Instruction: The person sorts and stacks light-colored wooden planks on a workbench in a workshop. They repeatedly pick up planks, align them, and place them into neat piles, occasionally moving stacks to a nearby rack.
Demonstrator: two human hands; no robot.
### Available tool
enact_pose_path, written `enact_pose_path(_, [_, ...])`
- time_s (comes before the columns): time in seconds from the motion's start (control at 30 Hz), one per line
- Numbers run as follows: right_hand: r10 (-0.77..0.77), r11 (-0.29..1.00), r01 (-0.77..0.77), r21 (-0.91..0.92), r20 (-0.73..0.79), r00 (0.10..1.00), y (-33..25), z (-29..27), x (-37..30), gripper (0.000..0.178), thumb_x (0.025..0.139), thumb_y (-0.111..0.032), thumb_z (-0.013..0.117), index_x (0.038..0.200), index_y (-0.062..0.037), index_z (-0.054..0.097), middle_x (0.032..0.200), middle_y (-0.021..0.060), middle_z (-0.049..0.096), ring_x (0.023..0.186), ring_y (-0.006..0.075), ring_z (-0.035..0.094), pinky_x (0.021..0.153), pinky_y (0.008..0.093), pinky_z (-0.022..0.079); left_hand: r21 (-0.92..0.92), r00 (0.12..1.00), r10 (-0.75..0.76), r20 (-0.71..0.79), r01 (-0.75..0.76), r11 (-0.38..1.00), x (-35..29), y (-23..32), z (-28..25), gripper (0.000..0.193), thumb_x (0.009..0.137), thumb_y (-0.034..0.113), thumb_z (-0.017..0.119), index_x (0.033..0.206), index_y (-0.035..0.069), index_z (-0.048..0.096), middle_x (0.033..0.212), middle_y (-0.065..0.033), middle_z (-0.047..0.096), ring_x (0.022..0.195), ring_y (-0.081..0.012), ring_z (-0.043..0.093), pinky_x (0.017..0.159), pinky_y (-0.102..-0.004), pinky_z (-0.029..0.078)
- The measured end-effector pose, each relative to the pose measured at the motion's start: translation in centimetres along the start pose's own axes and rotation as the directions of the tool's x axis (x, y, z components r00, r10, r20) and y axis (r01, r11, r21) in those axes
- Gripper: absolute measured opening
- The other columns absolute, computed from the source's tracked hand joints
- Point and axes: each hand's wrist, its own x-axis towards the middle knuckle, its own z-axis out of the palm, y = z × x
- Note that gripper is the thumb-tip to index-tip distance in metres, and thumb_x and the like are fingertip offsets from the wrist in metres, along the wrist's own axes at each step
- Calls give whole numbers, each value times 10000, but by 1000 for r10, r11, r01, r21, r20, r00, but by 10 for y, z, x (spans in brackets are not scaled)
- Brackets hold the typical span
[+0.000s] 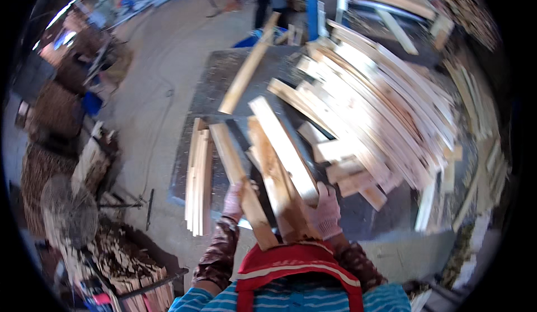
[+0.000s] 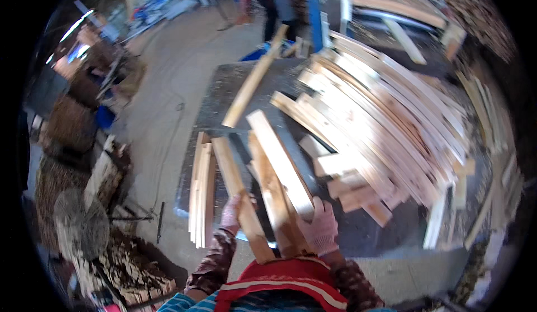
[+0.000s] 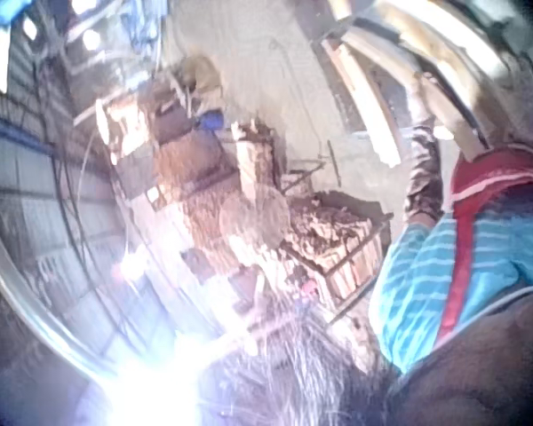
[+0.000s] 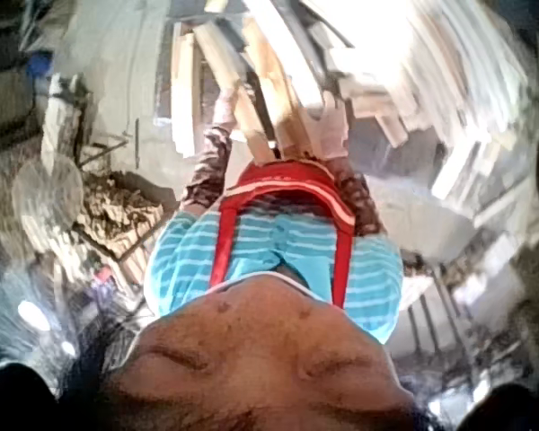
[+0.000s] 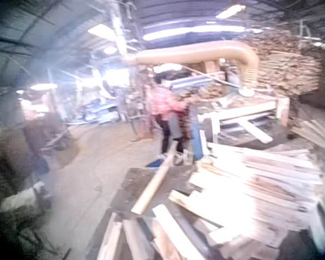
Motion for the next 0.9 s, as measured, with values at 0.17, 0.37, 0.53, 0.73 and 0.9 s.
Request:
enact_pose_path(0.17, [-80,996,68,63,228,970,4,58,-18,769,775,-402,762,1385,-45,459,1225,239,568,1058,435,607,878,500,521,262,1000,15,-26,-7,965,14,-14,4,477,966,420,635,1277,59,612,1041,-40,682,876,-146,658,801,-319,560])
enact_pose_path(0.37, [-75,971,145,-192,327,942,13,72,-9,627,814,-337,680,1353,-76,493,1206,231,603,1076,417,610,858,530,519,176,999,4,-42,3,984,31,-34,4,503,941,412,667,1294,62,591,1115,-32,668,979,-157,632,879,-323,534])
enact_pose_path(0.53, [-459,886,461,-50,45,887,12,68,-13,675,797,-411,677,1352,-71,498,1232,233,594,1109,406,590,919,508,490,139,981,74,-179,-49,989,31,-19,-6,372,952,323,664,1240,90,624,1000,-5,671,875,-139,631,754,-310,539])
enact_pose_path(0.73, [-293,947,208,245,392,872,-118,13,-44,867,700,-308,827,1407,-21,416,1266,245,550,1241,398,521,1012,438,459,67,974,176,-143,-168,983,5,24,70,359,994,339,600,1241,80,623,1021,-37,676,874,-153,634,738,-324,554])
enact_pose_path(0.9, [-293,920,239,309,139,946,-71,-4,-35,801,762,-379,736,1424,-58,421,1253,244,569,1171,418,553,969,464,475,61,994,58,-88,-52,997,-48,38,181,707,969,649,474,1345,56,562,1230,-90,634,1119,-195,589,1006,-366,480])
